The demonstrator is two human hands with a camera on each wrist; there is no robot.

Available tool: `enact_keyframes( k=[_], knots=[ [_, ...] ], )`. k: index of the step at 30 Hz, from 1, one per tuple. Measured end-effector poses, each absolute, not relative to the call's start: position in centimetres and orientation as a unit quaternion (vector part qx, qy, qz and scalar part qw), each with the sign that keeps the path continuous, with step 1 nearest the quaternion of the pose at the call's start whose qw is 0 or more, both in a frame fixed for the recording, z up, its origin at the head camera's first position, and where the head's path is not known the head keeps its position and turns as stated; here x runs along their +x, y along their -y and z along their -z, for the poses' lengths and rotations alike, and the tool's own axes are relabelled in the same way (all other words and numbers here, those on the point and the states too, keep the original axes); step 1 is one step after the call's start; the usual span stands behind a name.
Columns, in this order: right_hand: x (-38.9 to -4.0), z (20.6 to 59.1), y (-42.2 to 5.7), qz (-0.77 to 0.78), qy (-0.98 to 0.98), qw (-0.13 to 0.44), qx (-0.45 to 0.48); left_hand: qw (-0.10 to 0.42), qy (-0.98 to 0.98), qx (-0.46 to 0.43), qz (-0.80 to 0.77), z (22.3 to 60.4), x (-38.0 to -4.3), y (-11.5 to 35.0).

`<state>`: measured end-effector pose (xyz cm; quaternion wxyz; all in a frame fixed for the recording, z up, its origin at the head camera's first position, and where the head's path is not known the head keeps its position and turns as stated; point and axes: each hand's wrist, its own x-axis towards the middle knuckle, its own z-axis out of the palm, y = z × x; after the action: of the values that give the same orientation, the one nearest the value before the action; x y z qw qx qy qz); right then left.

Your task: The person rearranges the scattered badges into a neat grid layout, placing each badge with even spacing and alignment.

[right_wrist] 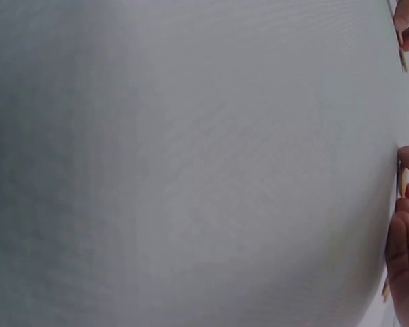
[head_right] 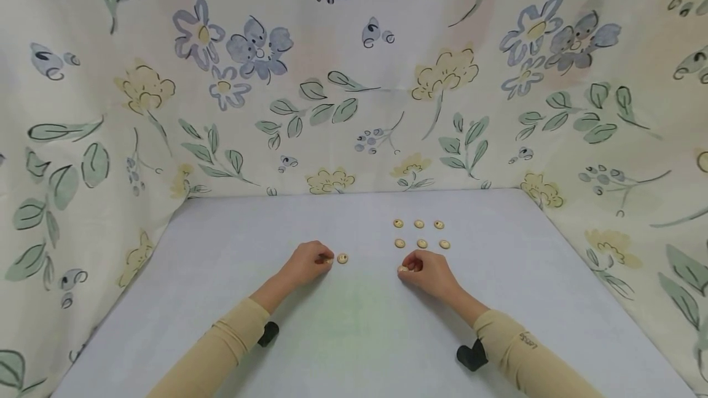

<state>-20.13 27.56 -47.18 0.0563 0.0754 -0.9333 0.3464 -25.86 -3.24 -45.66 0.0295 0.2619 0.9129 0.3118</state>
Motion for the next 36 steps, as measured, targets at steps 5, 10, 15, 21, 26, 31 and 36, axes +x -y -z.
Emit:
enact_keyframes(
  k=[5, 10, 15, 21, 26, 31, 36],
  knots=[
    [-20.12, 47.22, -27.52, -0.349, 0.933, 0.056, 0.071, 0.029, -0.914, 0.263, -0.309, 45.63, -25.98, 3.22],
    [-20.12, 47.3, -27.53, -0.35, 0.933, 0.056, 0.068, 0.028, -0.914, 0.265, -0.307, 45.47, -25.98, 3.19],
    [-20.04, 47.32, -27.54, -0.353, 0.931, 0.057, 0.071, 0.034, -0.915, 0.258, -0.309, 45.31, -25.89, 3.1],
    [-19.93, 47.25, -27.52, -0.355, 0.93, 0.062, 0.077, 0.035, -0.917, 0.254, -0.305, 45.33, -25.89, 3.07],
    [-19.9, 47.3, -27.55, -0.357, 0.929, 0.065, 0.077, 0.033, -0.918, 0.254, -0.303, 45.37, -25.91, 3.09],
    [-19.88, 47.28, -27.59, -0.361, 0.927, 0.062, 0.073, 0.029, -0.916, 0.261, -0.304, 45.45, -25.93, 3.16],
    [-19.84, 47.11, -27.53, -0.366, 0.926, 0.059, 0.07, 0.025, -0.914, 0.266, -0.307, 45.5, -25.83, 3.2]
  ],
)
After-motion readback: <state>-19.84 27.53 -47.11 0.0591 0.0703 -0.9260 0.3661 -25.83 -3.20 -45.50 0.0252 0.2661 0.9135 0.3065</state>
